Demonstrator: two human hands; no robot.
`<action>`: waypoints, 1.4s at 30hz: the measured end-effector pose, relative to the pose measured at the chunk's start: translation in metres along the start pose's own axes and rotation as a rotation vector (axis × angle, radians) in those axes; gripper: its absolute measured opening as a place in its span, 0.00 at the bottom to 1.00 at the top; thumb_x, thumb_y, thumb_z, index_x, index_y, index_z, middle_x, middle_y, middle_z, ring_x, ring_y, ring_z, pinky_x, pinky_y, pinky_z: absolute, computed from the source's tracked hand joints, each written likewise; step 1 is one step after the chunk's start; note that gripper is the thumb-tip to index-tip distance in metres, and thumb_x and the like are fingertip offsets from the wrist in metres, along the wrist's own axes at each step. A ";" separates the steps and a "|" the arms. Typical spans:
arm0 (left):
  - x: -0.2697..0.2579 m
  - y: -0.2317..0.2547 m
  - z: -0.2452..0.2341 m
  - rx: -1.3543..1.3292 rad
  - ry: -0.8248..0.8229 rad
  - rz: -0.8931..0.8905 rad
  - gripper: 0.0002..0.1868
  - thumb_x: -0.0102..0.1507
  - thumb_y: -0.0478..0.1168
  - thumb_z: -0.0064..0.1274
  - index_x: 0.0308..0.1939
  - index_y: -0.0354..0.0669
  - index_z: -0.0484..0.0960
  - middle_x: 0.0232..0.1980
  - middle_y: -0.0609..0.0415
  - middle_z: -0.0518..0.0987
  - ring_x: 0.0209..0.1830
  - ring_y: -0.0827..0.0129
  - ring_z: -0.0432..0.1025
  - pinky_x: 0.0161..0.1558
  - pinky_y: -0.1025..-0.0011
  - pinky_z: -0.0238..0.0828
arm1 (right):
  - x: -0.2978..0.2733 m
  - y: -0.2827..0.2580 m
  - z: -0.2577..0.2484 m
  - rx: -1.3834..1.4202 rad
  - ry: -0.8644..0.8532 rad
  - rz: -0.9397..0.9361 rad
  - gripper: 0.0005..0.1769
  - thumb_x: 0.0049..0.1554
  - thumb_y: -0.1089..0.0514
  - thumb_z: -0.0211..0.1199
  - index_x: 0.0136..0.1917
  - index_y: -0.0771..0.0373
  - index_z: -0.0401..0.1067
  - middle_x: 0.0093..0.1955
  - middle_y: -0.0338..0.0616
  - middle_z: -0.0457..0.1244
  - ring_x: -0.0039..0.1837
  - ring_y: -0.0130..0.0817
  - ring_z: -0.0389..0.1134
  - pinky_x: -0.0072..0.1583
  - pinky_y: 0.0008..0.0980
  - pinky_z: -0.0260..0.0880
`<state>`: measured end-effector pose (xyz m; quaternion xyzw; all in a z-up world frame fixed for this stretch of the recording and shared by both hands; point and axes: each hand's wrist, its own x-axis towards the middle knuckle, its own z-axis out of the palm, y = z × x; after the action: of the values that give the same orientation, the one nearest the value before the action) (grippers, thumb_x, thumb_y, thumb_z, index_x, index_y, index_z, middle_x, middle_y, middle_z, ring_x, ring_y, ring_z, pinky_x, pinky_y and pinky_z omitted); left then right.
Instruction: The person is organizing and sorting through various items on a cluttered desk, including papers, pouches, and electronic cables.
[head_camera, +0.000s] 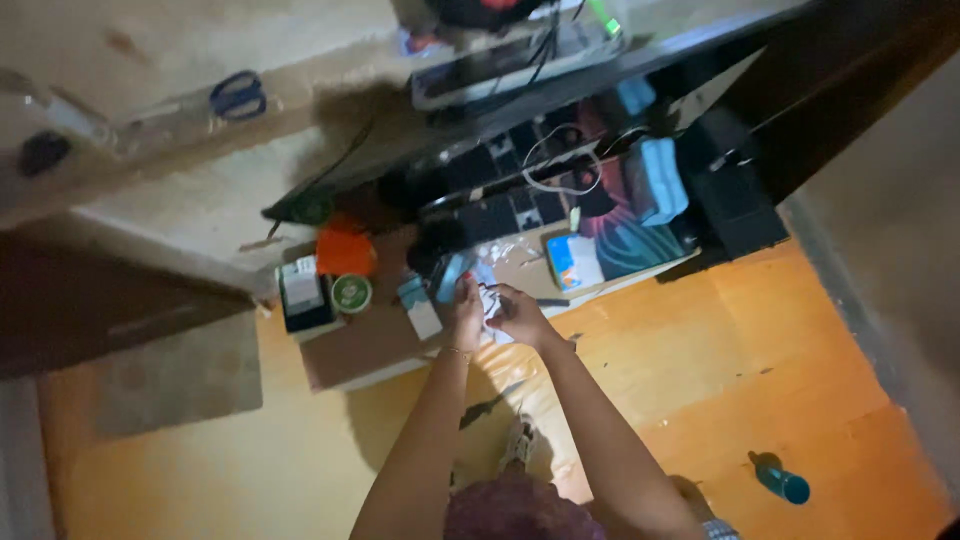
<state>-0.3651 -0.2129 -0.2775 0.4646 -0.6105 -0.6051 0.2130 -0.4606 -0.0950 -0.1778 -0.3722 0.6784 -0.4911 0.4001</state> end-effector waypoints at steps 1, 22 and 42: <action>-0.001 -0.026 -0.007 0.003 0.008 -0.015 0.33 0.73 0.61 0.33 0.71 0.41 0.67 0.67 0.44 0.75 0.67 0.55 0.70 0.66 0.65 0.64 | -0.003 0.009 0.013 0.006 -0.013 0.010 0.38 0.43 0.67 0.74 0.68 0.63 0.70 0.48 0.41 0.67 0.48 0.28 0.66 0.50 0.31 0.70; -0.079 -0.428 -0.188 -0.617 0.110 -0.567 0.28 0.72 0.61 0.40 0.65 0.44 0.68 0.47 0.52 0.67 0.41 0.64 0.64 0.40 0.64 0.64 | -0.032 0.412 0.310 0.532 -0.164 0.010 0.39 0.46 0.78 0.67 0.69 0.60 0.63 0.63 0.41 0.64 0.65 0.30 0.66 0.67 0.33 0.68; 0.113 -0.955 -0.097 -0.921 0.117 -0.527 0.42 0.69 0.67 0.40 0.76 0.42 0.58 0.77 0.45 0.61 0.66 0.57 0.66 0.64 0.61 0.64 | 0.061 0.824 0.415 0.035 -0.113 0.057 0.37 0.48 0.69 0.70 0.70 0.64 0.63 0.63 0.49 0.68 0.64 0.37 0.70 0.59 0.36 0.72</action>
<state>-0.0441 -0.2022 -1.1893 0.4936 -0.1315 -0.8163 0.2696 -0.2011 -0.1047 -1.0647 -0.3728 0.6565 -0.4695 0.4579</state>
